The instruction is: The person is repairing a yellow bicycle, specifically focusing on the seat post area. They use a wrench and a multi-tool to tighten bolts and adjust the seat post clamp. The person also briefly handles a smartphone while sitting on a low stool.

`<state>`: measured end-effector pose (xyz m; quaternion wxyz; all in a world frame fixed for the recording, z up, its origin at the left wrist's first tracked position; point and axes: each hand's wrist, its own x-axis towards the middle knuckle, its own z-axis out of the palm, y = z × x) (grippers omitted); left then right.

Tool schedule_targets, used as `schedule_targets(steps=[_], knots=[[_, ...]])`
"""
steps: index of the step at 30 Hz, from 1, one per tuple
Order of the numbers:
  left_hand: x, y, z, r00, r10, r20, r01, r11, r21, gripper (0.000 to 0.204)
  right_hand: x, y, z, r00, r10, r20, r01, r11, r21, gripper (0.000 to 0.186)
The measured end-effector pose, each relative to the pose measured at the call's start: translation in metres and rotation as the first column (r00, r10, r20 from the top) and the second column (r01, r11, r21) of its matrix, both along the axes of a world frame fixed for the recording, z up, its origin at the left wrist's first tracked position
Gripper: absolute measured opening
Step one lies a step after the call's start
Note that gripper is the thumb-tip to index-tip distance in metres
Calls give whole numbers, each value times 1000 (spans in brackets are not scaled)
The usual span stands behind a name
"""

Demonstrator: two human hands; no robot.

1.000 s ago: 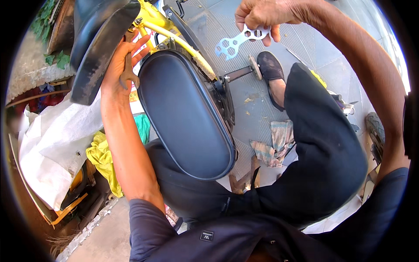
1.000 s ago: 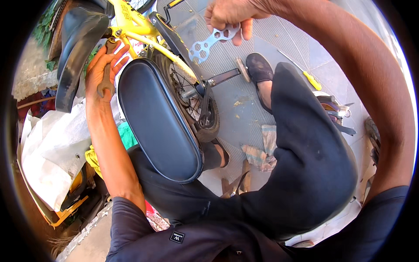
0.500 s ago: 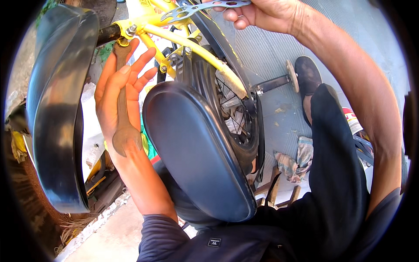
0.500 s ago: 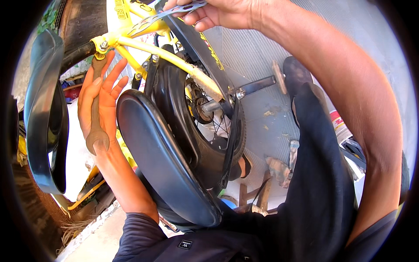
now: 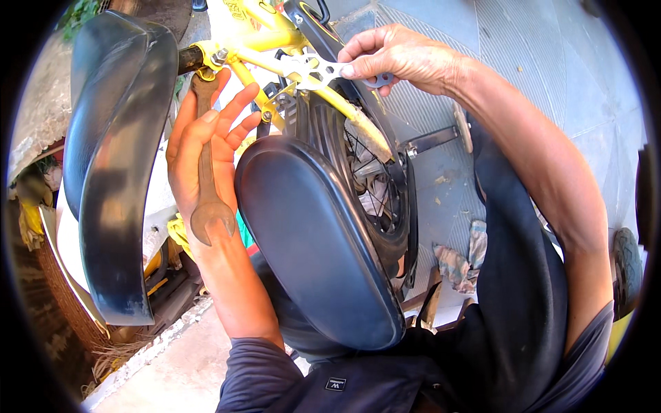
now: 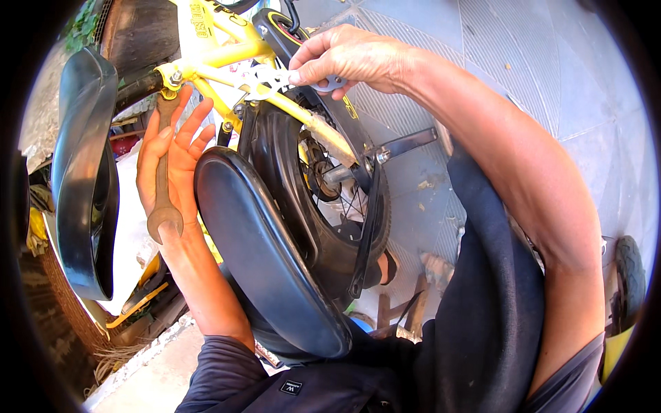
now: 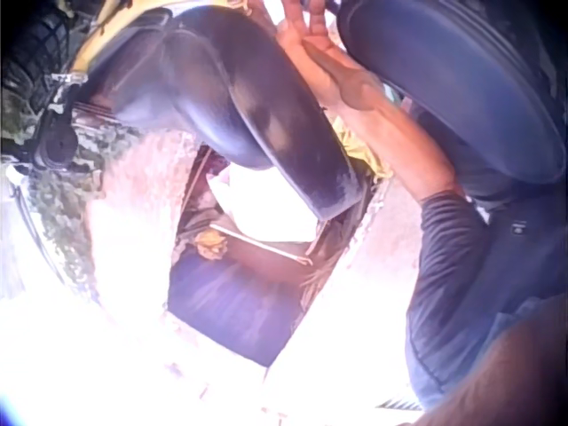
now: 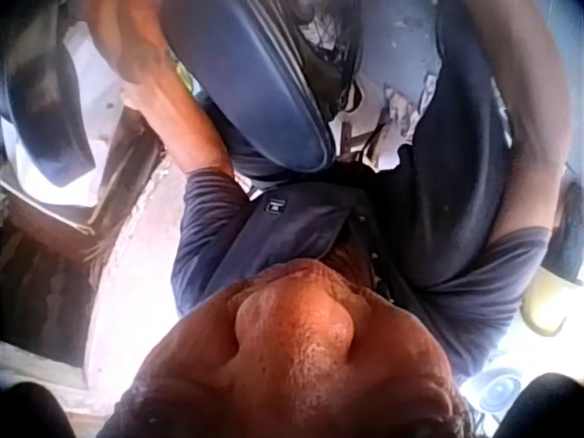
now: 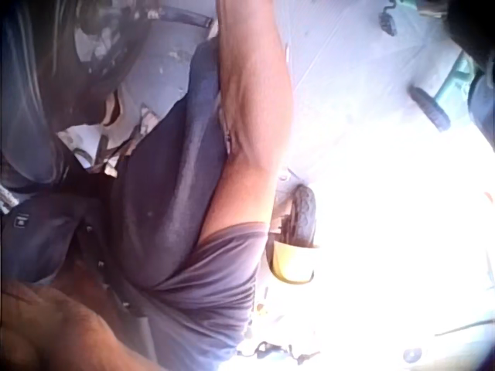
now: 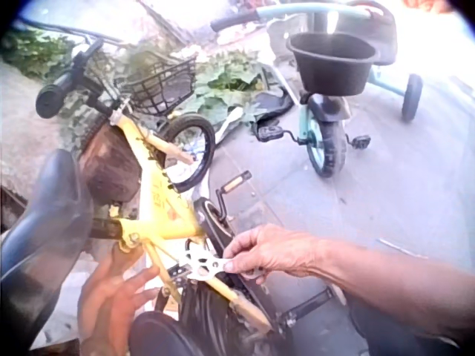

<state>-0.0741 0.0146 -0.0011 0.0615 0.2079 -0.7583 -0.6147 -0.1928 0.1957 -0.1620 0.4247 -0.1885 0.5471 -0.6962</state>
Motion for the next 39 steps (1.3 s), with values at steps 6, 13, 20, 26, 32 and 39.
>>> schedule_targets(steps=[6, 13, 20, 26, 32, 39], knots=[[4, 1, -2, 1000, 26, -9, -26, 1000, 2, 55, 4, -6, 5, 981, 50, -189, -42, 998, 44, 34], [5, 1, -1, 999, 32, -12, -32, 999, 3, 56, -1, -15, 2, 941, 28, -338, -4, 997, 71, 33], [4, 3, -3, 999, 33, -16, -33, 999, 4, 56, -20, -21, 8, 618, -52, -785, 275, 949, 154, 28], [3, 1, -3, 1000, 23, -21, -23, 1000, 13, 55, -29, -17, 20, 880, -112, -461, 179, 978, 103, 23], [2, 1, -2, 1000, 12, -18, -12, 1000, 18, 54, -45, -14, 14, 632, -180, -754, 287, 958, 13, 24], [4, -5, -4, 1000, 12, -26, -12, 999, 35, 53, -30, -13, 41, 781, -153, -605, 325, 927, 186, 27]])
